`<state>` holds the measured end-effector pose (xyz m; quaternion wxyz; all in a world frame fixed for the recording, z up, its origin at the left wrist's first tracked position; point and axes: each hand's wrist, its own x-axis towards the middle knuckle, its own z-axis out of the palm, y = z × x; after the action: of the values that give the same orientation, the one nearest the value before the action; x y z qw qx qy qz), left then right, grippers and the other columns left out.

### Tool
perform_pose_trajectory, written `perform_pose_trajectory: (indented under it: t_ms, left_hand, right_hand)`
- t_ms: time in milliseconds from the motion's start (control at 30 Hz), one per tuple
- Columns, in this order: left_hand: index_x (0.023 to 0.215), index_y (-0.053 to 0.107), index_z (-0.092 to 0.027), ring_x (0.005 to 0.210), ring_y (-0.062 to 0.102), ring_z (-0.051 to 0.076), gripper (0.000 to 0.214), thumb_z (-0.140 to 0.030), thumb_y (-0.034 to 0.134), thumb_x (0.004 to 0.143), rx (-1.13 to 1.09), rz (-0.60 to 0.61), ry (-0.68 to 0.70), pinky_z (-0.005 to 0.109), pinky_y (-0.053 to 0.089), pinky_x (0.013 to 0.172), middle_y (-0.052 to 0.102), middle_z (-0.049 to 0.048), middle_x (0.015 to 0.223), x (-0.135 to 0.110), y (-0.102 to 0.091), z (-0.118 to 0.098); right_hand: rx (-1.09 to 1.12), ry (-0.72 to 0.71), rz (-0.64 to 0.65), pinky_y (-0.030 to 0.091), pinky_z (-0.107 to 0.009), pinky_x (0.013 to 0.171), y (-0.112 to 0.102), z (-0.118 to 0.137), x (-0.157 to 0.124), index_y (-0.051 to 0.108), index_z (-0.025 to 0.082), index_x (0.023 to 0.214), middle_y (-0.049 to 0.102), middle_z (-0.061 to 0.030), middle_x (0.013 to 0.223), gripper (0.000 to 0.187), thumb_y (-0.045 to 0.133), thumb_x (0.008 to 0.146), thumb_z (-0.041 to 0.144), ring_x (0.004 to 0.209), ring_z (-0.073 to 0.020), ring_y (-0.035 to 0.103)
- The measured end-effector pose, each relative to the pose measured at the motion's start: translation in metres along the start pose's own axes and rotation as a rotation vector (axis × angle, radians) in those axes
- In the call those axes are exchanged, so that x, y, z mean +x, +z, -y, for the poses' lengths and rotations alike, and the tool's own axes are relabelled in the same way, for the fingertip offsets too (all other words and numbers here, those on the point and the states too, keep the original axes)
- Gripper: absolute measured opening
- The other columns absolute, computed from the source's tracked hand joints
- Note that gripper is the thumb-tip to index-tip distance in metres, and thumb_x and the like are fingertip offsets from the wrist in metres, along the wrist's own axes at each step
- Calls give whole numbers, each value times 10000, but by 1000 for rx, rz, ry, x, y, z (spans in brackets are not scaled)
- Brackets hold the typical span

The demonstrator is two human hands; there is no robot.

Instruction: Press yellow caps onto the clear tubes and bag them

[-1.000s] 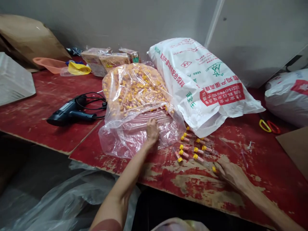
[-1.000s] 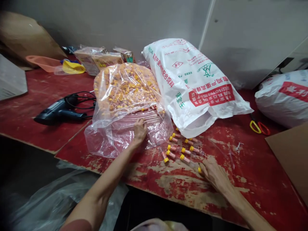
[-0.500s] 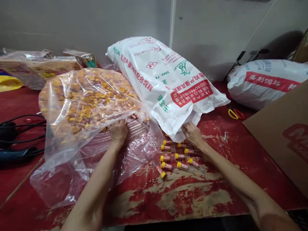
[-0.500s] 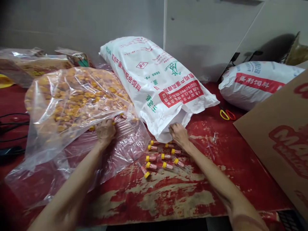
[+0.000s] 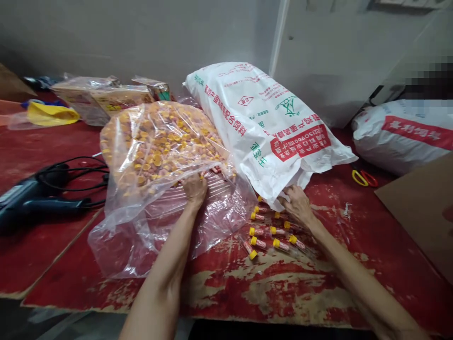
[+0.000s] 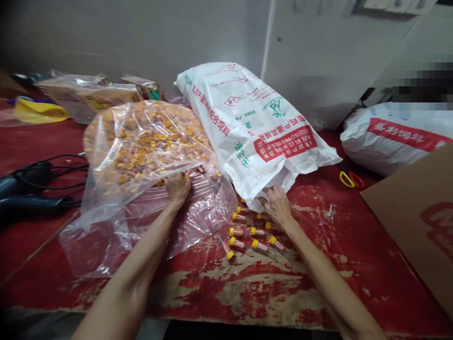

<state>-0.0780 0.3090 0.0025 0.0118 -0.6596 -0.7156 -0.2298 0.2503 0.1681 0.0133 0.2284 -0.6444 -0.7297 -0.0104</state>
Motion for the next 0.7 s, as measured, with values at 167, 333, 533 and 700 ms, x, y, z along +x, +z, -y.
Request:
perform_pose_trajectory:
  t_ms: [167, 333, 533, 700]
  left_hand:
    - [936, 600, -167, 799, 580, 191, 200, -302, 555, 797, -740, 47, -1, 310, 457, 723, 619, 71, 902, -84, -43, -24]
    - [943, 591, -183, 682, 615, 125, 243, -309, 666, 750, -1437, 503, -191, 255, 490, 664, 640, 6, 790, -195, -83, -70]
    - [880, 621, -165, 767, 636, 143, 283, -291, 762, 669, -1619, 526, -375, 253, 501, 703, 667, 32, 864, -248, -79, -92]
    - [919, 712, -170, 903, 618, 176, 199, -301, 645, 784, -1438, 439, -242, 293, 476, 840, 667, 56, 943, -275, -76, -92]
  right_hand:
    - [436, -1, 53, 497, -307, 733, -32, 28, -57, 619, 204, 1145, 599, -61, 920, 300, 479, 905, 317, 839, -178, 580]
    - [559, -132, 124, 490, -333, 823, -38, 62, -86, 621, 219, 1133, 648, -76, 990, 272, 484, 930, 336, 930, -192, 601]
    - [564, -212, 128, 491, -319, 842, -39, 81, -113, 574, 218, 1164, 643, -80, 1070, 251, 478, 938, 267, 1009, -188, 592]
    - [457, -215, 84, 504, -332, 769, -32, 94, -134, 581, 194, 1084, 656, -82, 945, 204, 447, 934, 227, 876, -192, 609]
